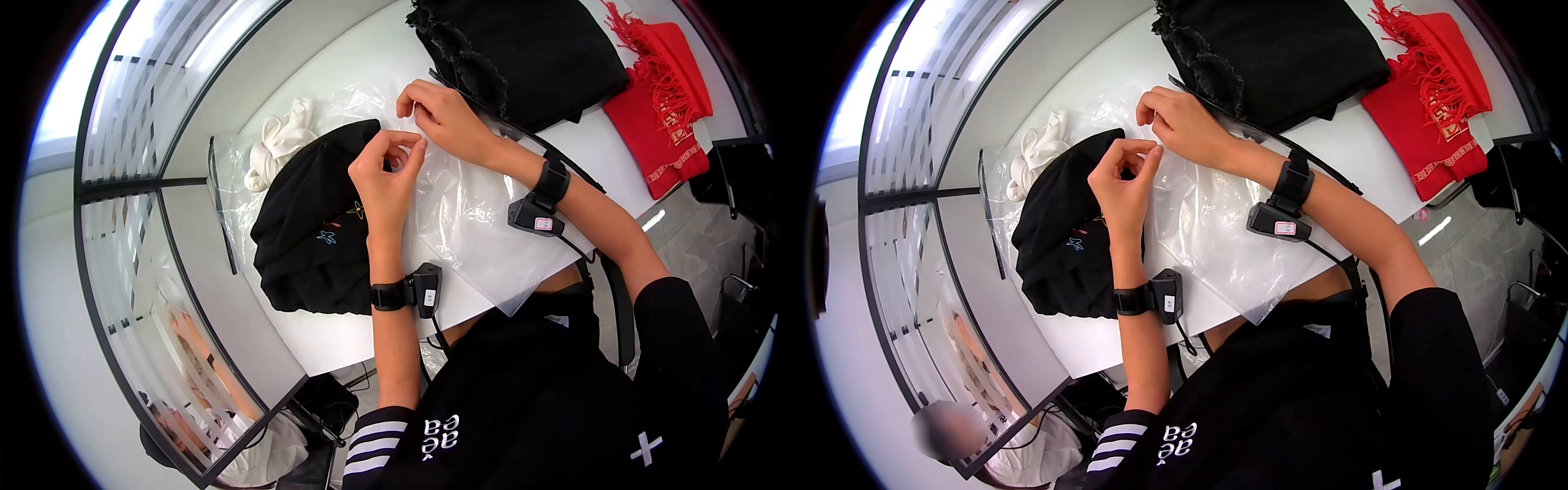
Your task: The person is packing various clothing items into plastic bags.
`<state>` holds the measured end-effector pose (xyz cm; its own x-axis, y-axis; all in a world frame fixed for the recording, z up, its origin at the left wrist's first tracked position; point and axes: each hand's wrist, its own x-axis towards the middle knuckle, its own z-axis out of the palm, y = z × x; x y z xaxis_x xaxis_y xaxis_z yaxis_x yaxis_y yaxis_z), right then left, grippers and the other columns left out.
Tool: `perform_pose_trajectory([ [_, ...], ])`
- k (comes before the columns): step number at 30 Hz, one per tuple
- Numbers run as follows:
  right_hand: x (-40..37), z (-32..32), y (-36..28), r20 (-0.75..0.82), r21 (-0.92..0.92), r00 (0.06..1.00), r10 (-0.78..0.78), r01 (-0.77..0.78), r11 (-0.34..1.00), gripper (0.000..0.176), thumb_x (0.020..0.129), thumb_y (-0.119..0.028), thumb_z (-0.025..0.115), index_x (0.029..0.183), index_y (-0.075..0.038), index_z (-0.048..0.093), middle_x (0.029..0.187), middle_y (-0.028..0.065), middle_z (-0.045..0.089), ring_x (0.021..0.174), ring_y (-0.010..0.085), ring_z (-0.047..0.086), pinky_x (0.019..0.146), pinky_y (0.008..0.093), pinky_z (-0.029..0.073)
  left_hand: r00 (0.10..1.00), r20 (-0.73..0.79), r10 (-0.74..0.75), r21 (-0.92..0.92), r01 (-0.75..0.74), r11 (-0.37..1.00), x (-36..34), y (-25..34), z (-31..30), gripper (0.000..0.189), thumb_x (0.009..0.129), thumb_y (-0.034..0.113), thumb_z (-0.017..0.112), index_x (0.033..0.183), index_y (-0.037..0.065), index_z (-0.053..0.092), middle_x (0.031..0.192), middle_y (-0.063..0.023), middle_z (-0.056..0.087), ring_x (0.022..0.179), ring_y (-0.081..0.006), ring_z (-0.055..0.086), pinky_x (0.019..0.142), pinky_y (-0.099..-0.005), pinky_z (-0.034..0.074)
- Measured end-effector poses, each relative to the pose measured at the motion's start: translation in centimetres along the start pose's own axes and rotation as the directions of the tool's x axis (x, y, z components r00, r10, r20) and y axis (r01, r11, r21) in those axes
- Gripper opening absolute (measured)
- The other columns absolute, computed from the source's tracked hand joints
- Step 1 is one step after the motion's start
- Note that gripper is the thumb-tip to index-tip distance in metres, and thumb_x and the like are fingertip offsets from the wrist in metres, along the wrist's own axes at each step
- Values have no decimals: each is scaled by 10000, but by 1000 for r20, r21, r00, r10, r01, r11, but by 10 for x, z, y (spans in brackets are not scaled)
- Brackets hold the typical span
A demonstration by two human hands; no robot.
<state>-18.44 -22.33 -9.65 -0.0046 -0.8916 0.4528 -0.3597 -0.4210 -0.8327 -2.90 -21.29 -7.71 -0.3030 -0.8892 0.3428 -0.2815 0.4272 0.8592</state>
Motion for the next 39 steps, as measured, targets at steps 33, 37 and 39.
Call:
perform_pose_trajectory([
  [33,-1,1,4,18,12,999,-38,38,999,299,986,-220,417,854,0,571,839,112,573,757,258,533,727,362,432,988,140,-60,27,56,998,1,13,0,296,676,32,800,930,21,649,715,-1,713,528,-18,412,526,-181,328],
  [37,-1,1,5,42,8,998,-51,51,999,316,994,-231,406,846,-3,566,834,115,566,757,266,524,726,366,424,985,173,10,25,-14,1000,3,10,0,198,684,17,775,846,7,661,718,4,694,539,-32,429,527,-194,333],
  [39,-1,1,4,39,23,998,-49,48,999,320,998,-234,407,841,-3,563,826,115,559,753,262,516,724,360,420,985,174,15,20,-18,1000,1,11,0,119,680,-2,740,768,17,662,646,13,600,544,-51,442,536,-210,341],
])
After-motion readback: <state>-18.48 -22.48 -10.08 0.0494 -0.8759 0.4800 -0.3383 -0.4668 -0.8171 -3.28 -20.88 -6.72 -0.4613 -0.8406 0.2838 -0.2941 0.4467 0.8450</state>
